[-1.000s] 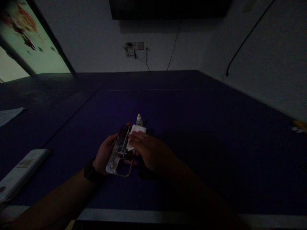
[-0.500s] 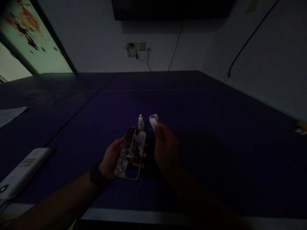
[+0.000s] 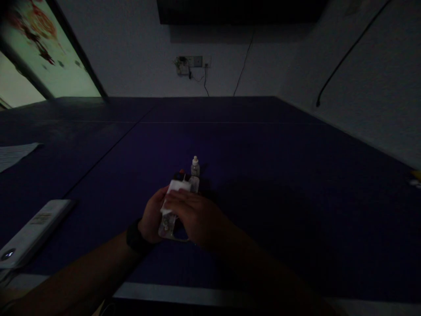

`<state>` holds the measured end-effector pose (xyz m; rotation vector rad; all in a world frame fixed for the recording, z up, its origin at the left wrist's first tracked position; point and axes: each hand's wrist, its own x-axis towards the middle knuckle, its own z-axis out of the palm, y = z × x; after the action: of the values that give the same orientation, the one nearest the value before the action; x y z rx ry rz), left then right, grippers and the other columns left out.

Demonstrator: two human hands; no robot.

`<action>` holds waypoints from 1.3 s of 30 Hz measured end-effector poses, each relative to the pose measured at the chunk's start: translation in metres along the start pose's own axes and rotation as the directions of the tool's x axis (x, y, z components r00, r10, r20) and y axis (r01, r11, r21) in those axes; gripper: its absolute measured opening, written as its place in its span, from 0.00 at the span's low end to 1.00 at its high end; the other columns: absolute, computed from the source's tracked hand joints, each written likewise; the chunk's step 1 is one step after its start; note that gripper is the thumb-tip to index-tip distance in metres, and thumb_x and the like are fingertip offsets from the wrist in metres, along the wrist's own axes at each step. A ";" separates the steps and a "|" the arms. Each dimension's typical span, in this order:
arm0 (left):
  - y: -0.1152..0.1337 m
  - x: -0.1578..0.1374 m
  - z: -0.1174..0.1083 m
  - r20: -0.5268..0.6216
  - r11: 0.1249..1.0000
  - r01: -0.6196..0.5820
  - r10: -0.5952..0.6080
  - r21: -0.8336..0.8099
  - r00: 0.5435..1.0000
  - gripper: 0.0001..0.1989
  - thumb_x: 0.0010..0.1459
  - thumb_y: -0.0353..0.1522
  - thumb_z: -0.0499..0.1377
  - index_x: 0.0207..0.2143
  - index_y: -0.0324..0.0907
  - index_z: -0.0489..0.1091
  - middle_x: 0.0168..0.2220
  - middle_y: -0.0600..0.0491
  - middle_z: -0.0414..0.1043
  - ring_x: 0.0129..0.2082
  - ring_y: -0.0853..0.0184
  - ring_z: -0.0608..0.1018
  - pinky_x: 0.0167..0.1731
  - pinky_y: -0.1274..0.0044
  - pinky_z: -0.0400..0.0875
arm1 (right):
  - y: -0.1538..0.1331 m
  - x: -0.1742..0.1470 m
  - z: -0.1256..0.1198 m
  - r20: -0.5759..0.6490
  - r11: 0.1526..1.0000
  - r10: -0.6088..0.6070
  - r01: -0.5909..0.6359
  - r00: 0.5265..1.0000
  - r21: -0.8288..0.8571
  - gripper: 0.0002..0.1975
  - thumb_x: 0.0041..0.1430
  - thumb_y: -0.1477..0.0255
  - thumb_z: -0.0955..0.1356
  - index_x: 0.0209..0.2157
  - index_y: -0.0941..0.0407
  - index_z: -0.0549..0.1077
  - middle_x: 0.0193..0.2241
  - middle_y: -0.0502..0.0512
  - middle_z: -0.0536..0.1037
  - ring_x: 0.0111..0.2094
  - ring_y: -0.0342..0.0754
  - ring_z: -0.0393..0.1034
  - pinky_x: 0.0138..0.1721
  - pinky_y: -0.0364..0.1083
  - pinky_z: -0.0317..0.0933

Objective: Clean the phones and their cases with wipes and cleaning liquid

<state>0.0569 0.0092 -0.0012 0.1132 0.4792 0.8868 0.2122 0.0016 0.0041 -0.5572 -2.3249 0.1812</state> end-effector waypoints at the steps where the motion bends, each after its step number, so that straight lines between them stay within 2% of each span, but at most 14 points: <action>1: 0.001 0.000 0.002 0.009 1.000 -0.014 0.014 -0.003 1.000 0.16 0.66 0.37 0.53 0.38 0.35 0.76 0.26 0.50 0.77 0.25 0.66 0.79 0.36 0.75 0.74 | 0.000 0.000 -0.001 -0.028 0.999 0.015 -0.016 0.999 -0.039 0.17 0.68 0.81 0.61 0.52 0.65 0.76 0.55 0.68 0.79 0.59 0.53 0.72 0.63 0.53 0.66; 6: 0.009 -0.006 0.007 0.090 0.997 0.045 -0.051 0.069 0.995 0.24 0.68 0.41 0.47 0.46 0.33 0.75 0.29 0.48 0.79 0.22 0.67 0.78 0.31 0.75 0.74 | -0.021 0.003 -0.005 0.042 0.989 -0.149 0.149 0.988 0.003 0.14 0.72 0.77 0.62 0.49 0.65 0.78 0.53 0.63 0.81 0.57 0.50 0.74 0.64 0.49 0.65; 13: 0.010 -0.007 0.008 0.043 0.966 -0.214 0.210 0.148 0.977 0.20 0.67 0.37 0.50 0.53 0.37 0.74 0.41 0.47 0.82 0.38 0.61 0.83 0.45 0.70 0.76 | -0.023 0.001 -0.012 0.008 0.991 -0.113 0.113 0.994 -0.074 0.16 0.73 0.79 0.60 0.49 0.67 0.77 0.52 0.66 0.80 0.57 0.52 0.74 0.62 0.53 0.67; 17: 0.013 -0.008 0.008 0.059 0.984 -0.113 0.106 0.138 0.993 0.25 0.68 0.43 0.46 0.50 0.34 0.75 0.40 0.43 0.82 0.40 0.56 0.84 0.45 0.65 0.77 | -0.029 0.002 -0.011 0.099 0.979 -0.203 0.202 0.974 0.025 0.13 0.72 0.76 0.63 0.47 0.65 0.79 0.50 0.59 0.83 0.55 0.48 0.76 0.63 0.48 0.65; 23: 0.010 -0.007 0.011 0.007 0.956 -0.254 0.256 0.149 0.967 0.21 0.67 0.39 0.49 0.51 0.38 0.75 0.42 0.46 0.82 0.43 0.57 0.83 0.47 0.67 0.76 | -0.022 -0.001 -0.013 0.047 0.992 -0.092 0.096 0.995 -0.086 0.16 0.72 0.80 0.60 0.51 0.66 0.77 0.54 0.66 0.79 0.59 0.53 0.73 0.62 0.55 0.68; 26: 0.012 -0.007 0.010 0.001 0.961 -0.214 0.217 0.175 0.976 0.23 0.67 0.42 0.48 0.49 0.36 0.76 0.40 0.44 0.82 0.39 0.56 0.83 0.44 0.65 0.78 | -0.025 -0.002 -0.015 0.147 0.990 -0.141 0.136 0.979 0.045 0.14 0.73 0.77 0.62 0.50 0.64 0.78 0.53 0.61 0.81 0.58 0.48 0.73 0.63 0.50 0.66; 28: 0.016 -0.008 0.011 0.014 0.942 -0.273 0.276 0.195 0.961 0.25 0.67 0.43 0.47 0.51 0.37 0.75 0.40 0.45 0.81 0.36 0.57 0.83 0.41 0.64 0.78 | -0.027 -0.003 -0.021 0.164 0.984 -0.142 0.120 0.976 0.135 0.15 0.73 0.76 0.61 0.49 0.62 0.78 0.52 0.57 0.82 0.57 0.46 0.74 0.62 0.47 0.66; 30: 0.020 -0.009 0.012 0.035 0.895 -0.399 0.401 0.198 0.915 0.25 0.68 0.43 0.47 0.55 0.40 0.73 0.40 0.47 0.81 0.33 0.59 0.83 0.40 0.65 0.78 | -0.024 -0.003 -0.030 0.064 0.989 0.033 -0.042 0.997 0.144 0.17 0.74 0.76 0.59 0.51 0.58 0.78 0.50 0.56 0.83 0.54 0.47 0.77 0.57 0.47 0.71; 31: 0.021 -0.009 0.013 0.044 0.874 -0.447 0.447 0.193 0.893 0.24 0.68 0.43 0.47 0.56 0.41 0.72 0.40 0.48 0.81 0.33 0.60 0.83 0.41 0.65 0.78 | -0.021 -0.004 -0.035 -0.041 0.975 0.188 -0.182 0.981 0.127 0.18 0.74 0.75 0.59 0.52 0.56 0.78 0.48 0.55 0.84 0.51 0.48 0.79 0.53 0.48 0.75; 32: 0.022 -0.010 0.014 0.050 0.861 -0.473 0.473 0.186 0.880 0.24 0.68 0.43 0.47 0.58 0.42 0.71 0.40 0.48 0.81 0.33 0.60 0.82 0.41 0.65 0.78 | -0.019 -0.005 -0.038 -0.168 0.936 0.347 -0.332 0.923 0.114 0.18 0.74 0.74 0.59 0.53 0.53 0.78 0.45 0.54 0.85 0.47 0.49 0.81 0.48 0.49 0.78; 34: 0.023 -0.010 0.015 0.057 0.858 -0.484 0.482 0.170 0.874 0.25 0.68 0.43 0.46 0.59 0.43 0.71 0.41 0.48 0.81 0.34 0.60 0.83 0.40 0.65 0.78 | -0.016 -0.007 -0.040 -0.408 0.828 0.543 -0.547 0.734 0.119 0.17 0.73 0.72 0.61 0.55 0.51 0.77 0.42 0.53 0.86 0.40 0.51 0.83 0.39 0.48 0.80; 35: 0.023 -0.010 0.015 0.057 0.859 -0.486 0.484 0.162 0.873 0.25 0.69 0.43 0.45 0.59 0.44 0.70 0.42 0.48 0.81 0.35 0.60 0.83 0.39 0.65 0.78 | -0.016 -0.008 -0.038 -0.475 0.808 0.555 -0.577 0.683 0.116 0.17 0.72 0.72 0.62 0.57 0.51 0.76 0.43 0.53 0.85 0.40 0.51 0.83 0.38 0.48 0.80; 36: 0.022 -0.010 0.015 0.052 0.857 -0.491 0.490 0.154 0.870 0.26 0.69 0.43 0.44 0.59 0.44 0.70 0.42 0.48 0.81 0.35 0.59 0.83 0.39 0.65 0.79 | -0.017 -0.008 -0.034 -0.506 0.835 0.506 -0.544 0.699 0.083 0.17 0.72 0.73 0.62 0.58 0.52 0.75 0.46 0.55 0.84 0.42 0.52 0.83 0.40 0.48 0.80; 39: 0.020 -0.010 0.016 0.005 0.828 -0.543 0.548 0.136 0.837 0.26 0.69 0.42 0.44 0.62 0.45 0.68 0.40 0.49 0.81 0.35 0.60 0.83 0.42 0.65 0.78 | -0.025 -0.008 -0.011 -0.360 0.974 0.153 -0.202 0.920 -0.103 0.19 0.72 0.78 0.60 0.58 0.56 0.74 0.53 0.59 0.81 0.53 0.52 0.78 0.55 0.51 0.74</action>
<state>0.0441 0.0162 0.0221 0.3729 0.5486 1.4244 0.2164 -0.0243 0.0143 -0.8034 -1.9481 0.0020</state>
